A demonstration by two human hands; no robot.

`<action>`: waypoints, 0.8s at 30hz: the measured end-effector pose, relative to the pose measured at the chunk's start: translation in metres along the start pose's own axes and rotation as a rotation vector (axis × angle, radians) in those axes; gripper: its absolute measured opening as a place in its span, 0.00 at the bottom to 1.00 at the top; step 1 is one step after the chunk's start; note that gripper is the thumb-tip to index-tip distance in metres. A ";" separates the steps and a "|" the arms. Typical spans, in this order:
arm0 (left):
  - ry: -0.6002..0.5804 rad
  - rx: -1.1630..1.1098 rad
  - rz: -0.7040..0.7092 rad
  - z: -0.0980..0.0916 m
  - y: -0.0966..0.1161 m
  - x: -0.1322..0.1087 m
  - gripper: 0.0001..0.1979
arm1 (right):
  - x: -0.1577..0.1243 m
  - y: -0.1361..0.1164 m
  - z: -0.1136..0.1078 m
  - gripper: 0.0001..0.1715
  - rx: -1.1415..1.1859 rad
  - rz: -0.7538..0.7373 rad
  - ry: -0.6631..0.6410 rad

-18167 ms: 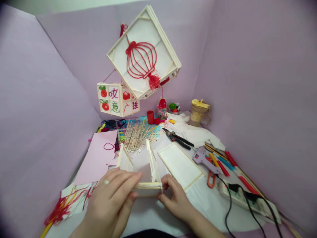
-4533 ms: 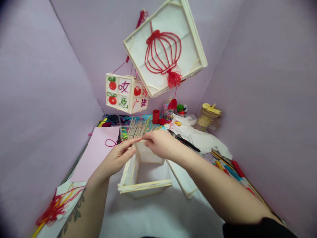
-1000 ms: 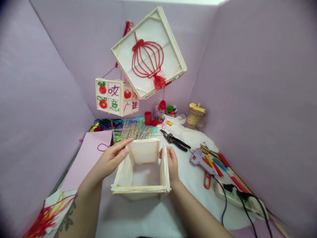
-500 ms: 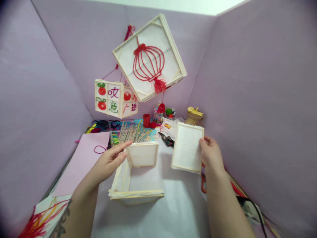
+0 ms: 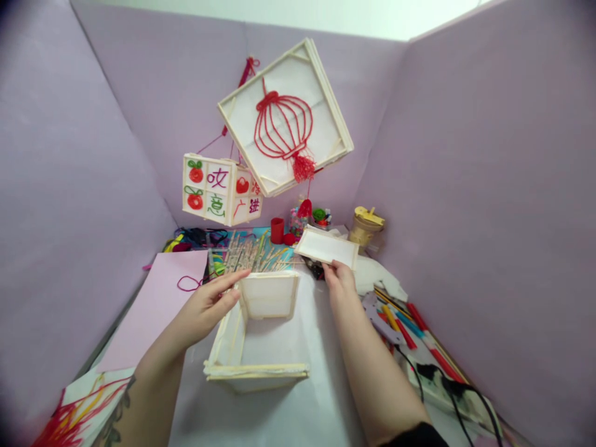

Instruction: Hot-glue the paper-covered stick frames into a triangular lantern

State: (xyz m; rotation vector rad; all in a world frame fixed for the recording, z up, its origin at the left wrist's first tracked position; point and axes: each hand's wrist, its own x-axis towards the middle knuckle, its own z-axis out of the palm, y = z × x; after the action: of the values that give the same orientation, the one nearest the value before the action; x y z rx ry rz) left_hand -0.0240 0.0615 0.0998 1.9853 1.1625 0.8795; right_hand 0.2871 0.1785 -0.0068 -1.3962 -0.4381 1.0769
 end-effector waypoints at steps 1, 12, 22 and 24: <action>-0.002 -0.001 -0.002 0.000 0.000 0.000 0.22 | 0.000 0.000 0.003 0.19 0.012 0.005 -0.021; -0.014 -0.045 -0.004 0.001 -0.001 0.001 0.22 | -0.106 0.012 -0.025 0.22 0.107 -0.147 -0.405; -0.005 -0.047 0.019 0.002 -0.004 0.001 0.21 | -0.137 0.049 -0.046 0.45 -0.140 -0.574 -0.751; -0.008 -0.042 0.020 0.003 -0.003 0.002 0.21 | -0.136 0.041 -0.046 0.35 -0.244 -0.590 -0.718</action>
State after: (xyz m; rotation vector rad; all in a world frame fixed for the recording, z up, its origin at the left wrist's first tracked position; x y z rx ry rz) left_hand -0.0226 0.0638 0.0958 1.9676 1.1124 0.8985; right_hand 0.2431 0.0356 -0.0087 -0.9365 -1.4447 1.0139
